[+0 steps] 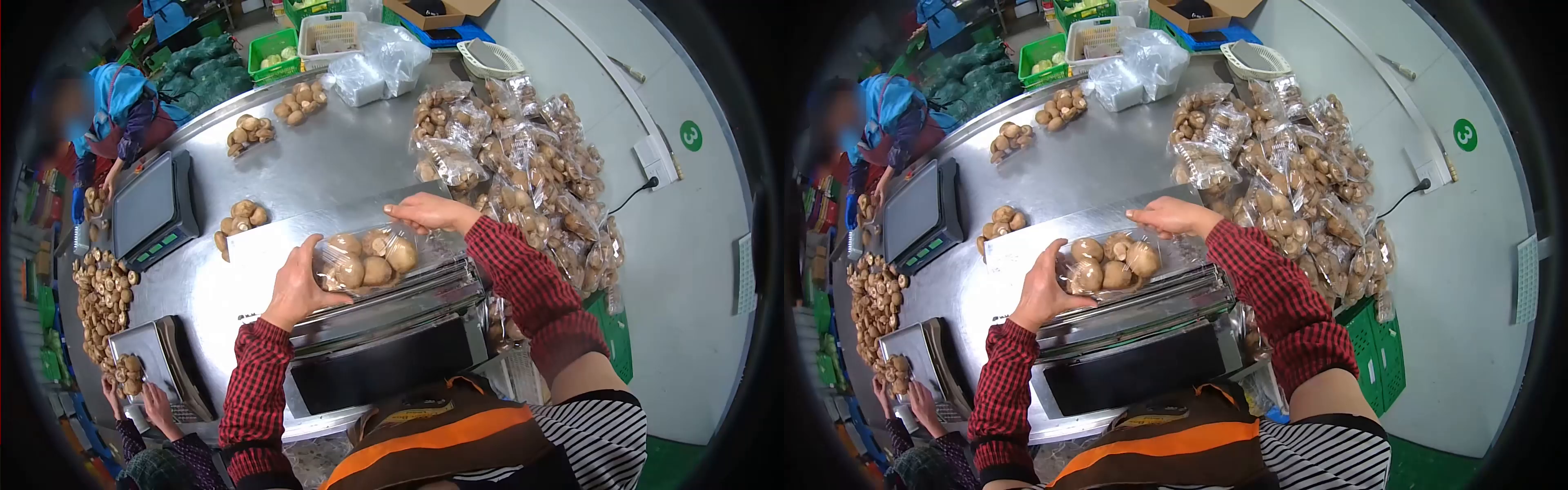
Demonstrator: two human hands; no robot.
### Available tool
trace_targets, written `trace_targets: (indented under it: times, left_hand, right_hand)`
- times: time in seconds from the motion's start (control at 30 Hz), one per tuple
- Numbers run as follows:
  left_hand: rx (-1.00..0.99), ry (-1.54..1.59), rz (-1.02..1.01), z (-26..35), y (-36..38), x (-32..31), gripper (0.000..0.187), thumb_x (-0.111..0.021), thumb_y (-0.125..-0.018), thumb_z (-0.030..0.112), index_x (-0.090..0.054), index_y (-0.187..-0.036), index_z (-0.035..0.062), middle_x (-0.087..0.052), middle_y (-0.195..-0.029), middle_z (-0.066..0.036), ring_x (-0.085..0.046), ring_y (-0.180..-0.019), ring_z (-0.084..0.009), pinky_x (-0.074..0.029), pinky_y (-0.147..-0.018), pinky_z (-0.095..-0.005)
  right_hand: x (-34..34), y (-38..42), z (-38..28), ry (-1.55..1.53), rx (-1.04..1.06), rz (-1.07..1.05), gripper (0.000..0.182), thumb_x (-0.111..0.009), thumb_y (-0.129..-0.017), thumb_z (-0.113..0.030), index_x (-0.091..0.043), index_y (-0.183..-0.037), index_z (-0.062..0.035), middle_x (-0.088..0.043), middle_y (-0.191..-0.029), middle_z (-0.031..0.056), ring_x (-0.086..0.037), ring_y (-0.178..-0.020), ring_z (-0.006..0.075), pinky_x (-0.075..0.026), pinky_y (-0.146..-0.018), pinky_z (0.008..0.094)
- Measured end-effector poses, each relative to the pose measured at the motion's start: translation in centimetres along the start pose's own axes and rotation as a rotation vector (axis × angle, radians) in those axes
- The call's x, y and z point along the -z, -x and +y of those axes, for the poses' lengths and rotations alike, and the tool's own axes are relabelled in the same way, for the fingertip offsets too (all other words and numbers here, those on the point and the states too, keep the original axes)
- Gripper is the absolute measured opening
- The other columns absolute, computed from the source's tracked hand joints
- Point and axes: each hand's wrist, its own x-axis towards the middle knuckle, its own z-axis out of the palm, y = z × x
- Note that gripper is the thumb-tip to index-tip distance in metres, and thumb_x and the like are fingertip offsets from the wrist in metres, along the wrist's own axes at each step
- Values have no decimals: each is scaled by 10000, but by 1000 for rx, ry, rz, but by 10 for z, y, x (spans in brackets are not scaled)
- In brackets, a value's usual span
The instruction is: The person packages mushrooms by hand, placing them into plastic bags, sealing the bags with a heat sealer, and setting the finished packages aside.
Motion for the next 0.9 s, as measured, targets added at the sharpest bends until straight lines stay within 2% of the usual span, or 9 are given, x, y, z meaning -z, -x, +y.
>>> trace_targets:
  times: [0.07,0.23,0.3,0.37,0.43,0.53,0.63,0.77,0.9]
  left_hand:
    - [116,88,-71,5,1,4,1148,-951,-465,409,-361,-1374,30,-609,-1067,-258,-616,-975,-395,-516,-857,-415]
    - [179,356,-42,-24,21,0,1128,-934,-561,386,-331,-1421,-22,-646,-1051,-276,-653,-998,-327,-512,-873,-372]
    - [447,675,-221,-36,25,11,966,-857,-718,336,-341,-1420,-79,-649,-1110,-255,-642,-1037,-237,-503,-886,-325]
    - [586,855,-168,-29,29,17,447,-657,-918,219,-560,-1239,-77,-667,-975,-79,-584,-829,-106,-492,-739,-260]
    - [526,756,-61,-37,31,-5,245,-605,-954,201,-627,-1009,-37,-630,-806,-17,-517,-700,-97,-454,-647,-270]
    - [390,216,272,-8,29,-24,220,-525,-992,175,-567,-933,-32,-599,-698,-154,-570,-621,-214,-456,-620,-331]
    - [390,338,425,29,46,-17,203,-513,-996,157,-555,-926,-28,-607,-693,-156,-564,-595,-231,-460,-609,-345]
    - [464,432,330,67,104,-11,197,-531,-989,148,-562,-879,-12,-559,-643,-73,-515,-593,-99,-419,-552,-285]
    - [601,433,36,76,146,-21,250,-536,-985,181,-588,-880,-39,-580,-662,-89,-528,-608,-115,-426,-568,-299]
  right_hand:
    - [8,11,-24,417,-171,-86,678,-513,-901,-648,-707,-827,-3,-534,-623,52,-502,-606,133,-416,-553,303]
    - [22,28,18,595,92,-112,535,-616,-889,-526,-730,-924,-5,-629,-883,121,-602,-845,226,-477,-740,353]
    - [14,31,44,419,393,112,413,-669,-891,-410,-735,-902,-3,-606,-995,97,-594,-885,185,-486,-731,311]
    - [-3,34,54,332,384,161,408,-655,-912,-396,-704,-899,9,-616,-992,78,-603,-853,199,-509,-742,327]
    - [-25,29,62,-247,186,257,389,-590,-960,-376,-626,-984,11,-622,-1018,103,-615,-869,190,-533,-744,285]
    - [-55,54,28,-510,132,365,328,-476,-1019,-322,-487,-1077,1,-611,-1055,145,-637,-850,219,-574,-691,316]
    - [-65,95,38,-680,157,414,303,-420,-1039,-315,-444,-1111,-22,-617,-1069,157,-673,-835,245,-583,-604,327]
    - [-115,192,52,-859,44,294,309,-424,-1038,-337,-455,-1114,-39,-634,-1028,136,-681,-854,228,-582,-617,325]
    - [-167,218,107,-881,-139,233,302,-420,-1038,-344,-474,-1099,-52,-644,-1008,119,-692,-841,226,-583,-644,319]
